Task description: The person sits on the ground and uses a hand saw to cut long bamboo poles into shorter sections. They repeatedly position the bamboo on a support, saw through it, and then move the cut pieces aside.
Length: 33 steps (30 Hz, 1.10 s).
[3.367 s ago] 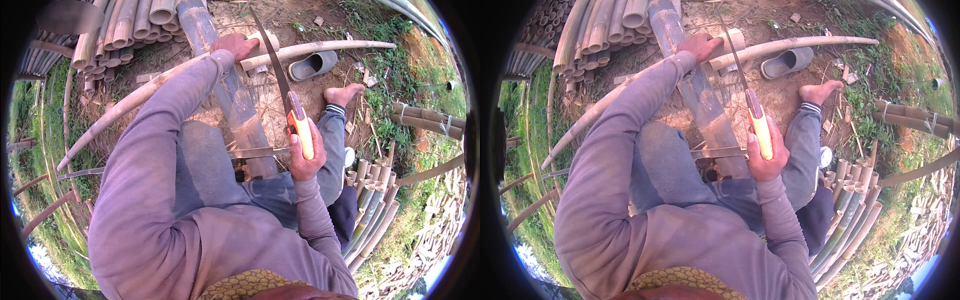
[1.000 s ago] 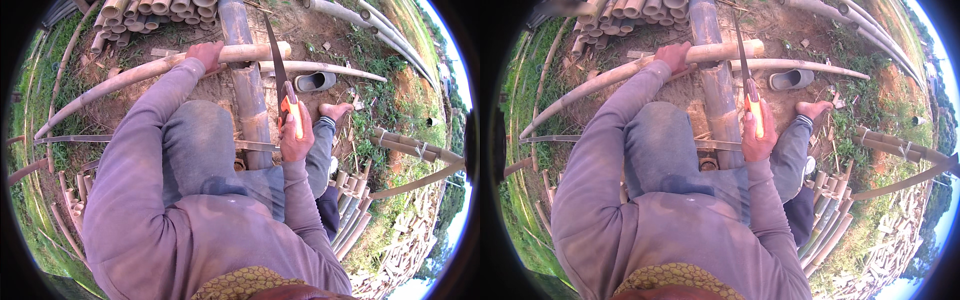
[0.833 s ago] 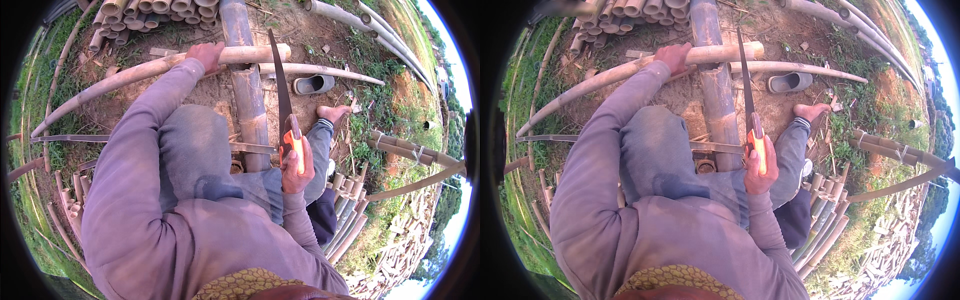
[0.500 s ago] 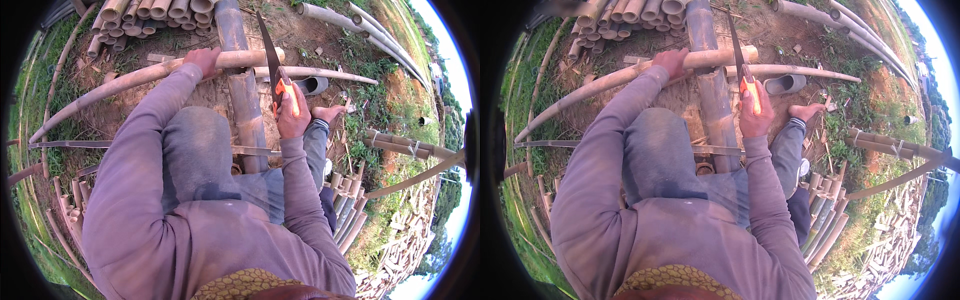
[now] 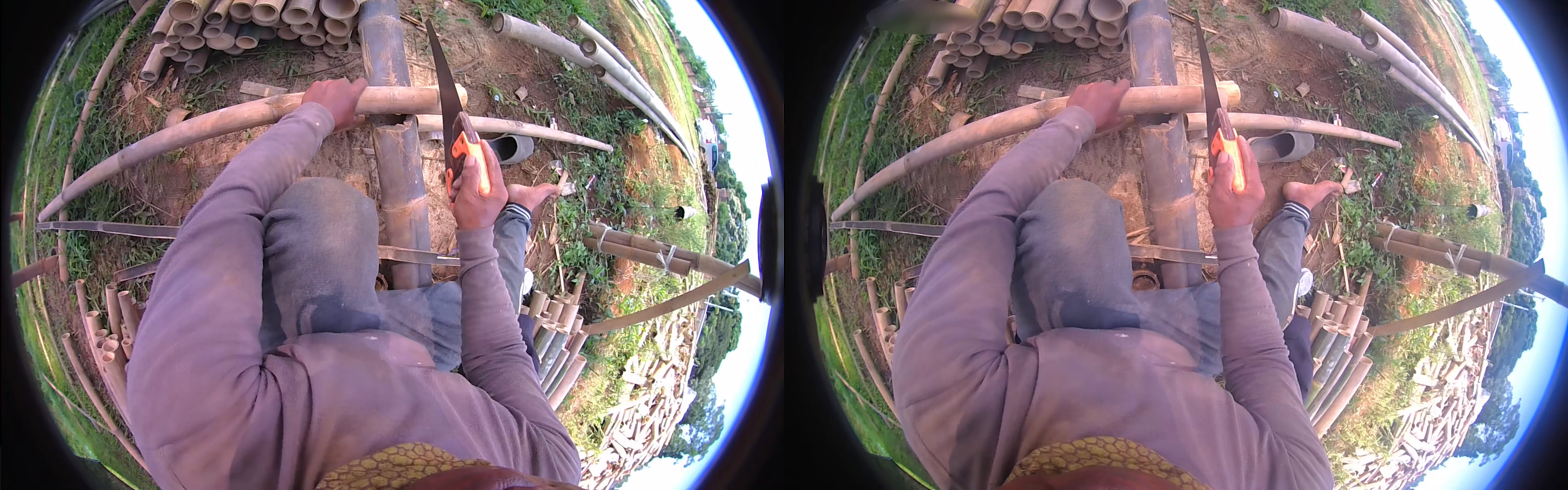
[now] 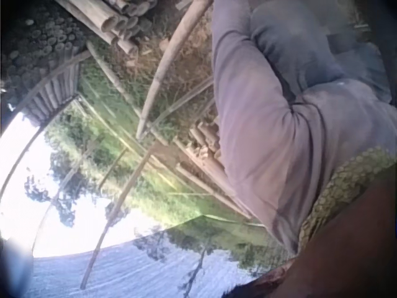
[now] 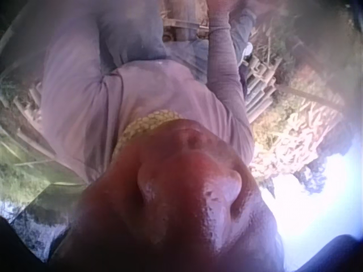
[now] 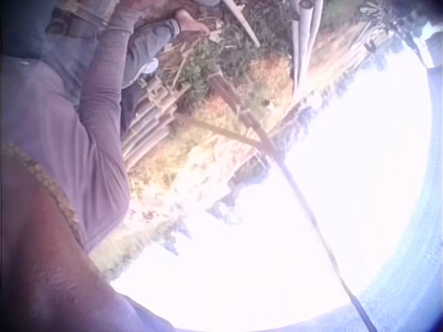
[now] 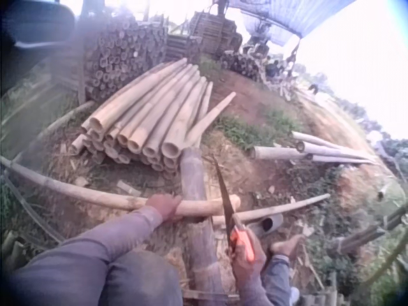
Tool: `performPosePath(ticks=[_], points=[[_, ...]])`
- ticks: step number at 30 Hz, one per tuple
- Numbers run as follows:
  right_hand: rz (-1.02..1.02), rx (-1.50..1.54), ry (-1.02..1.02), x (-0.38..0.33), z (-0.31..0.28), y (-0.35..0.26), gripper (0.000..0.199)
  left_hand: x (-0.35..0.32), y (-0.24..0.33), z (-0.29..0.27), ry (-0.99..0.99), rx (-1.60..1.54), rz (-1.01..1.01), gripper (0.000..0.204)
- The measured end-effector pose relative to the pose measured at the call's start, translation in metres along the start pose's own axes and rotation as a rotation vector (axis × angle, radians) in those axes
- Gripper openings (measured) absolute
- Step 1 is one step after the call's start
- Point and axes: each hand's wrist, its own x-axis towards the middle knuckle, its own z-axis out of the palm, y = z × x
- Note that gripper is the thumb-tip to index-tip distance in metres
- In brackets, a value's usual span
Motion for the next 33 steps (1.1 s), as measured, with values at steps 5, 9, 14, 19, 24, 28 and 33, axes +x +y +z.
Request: performPosePath(ticks=[5, 9, 14, 19, 24, 28, 33], points=[[0.041, -0.003, -0.021, -0.031, -0.020, -0.005, 0.043, -0.001, -0.006, -0.004, -0.024, 0.013, -0.040, 0.059], [0.137, -0.042, -0.033, -0.127, -0.071, -0.032, 0.045, -0.005, -0.006, -0.001, -0.010, 0.002, -0.021, 0.056], [0.060, -0.014, 0.002, -0.071, -0.036, -0.010, 0.043, -0.005, -0.006, 0.002, -0.032, -0.024, -0.027, 0.052], [0.109, 0.087, -0.018, -0.005, -0.008, -0.011, 0.033, -0.006, -0.006, 0.002, -0.005, 0.029, -0.026, 0.053], [0.028, 0.132, -0.091, -0.022, -0.016, 0.001, 0.039, -0.004, -0.007, 0.005, 0.004, 0.027, -0.032, 0.053], [0.062, 0.204, -0.023, -0.013, -0.013, -0.004, 0.034, -0.002, -0.003, 0.001, -0.002, 0.020, -0.034, 0.053], [0.095, -0.001, 0.043, -0.012, -0.004, -0.015, 0.017, -0.003, 0.001, 0.002, -0.041, 0.002, -0.043, 0.051]])
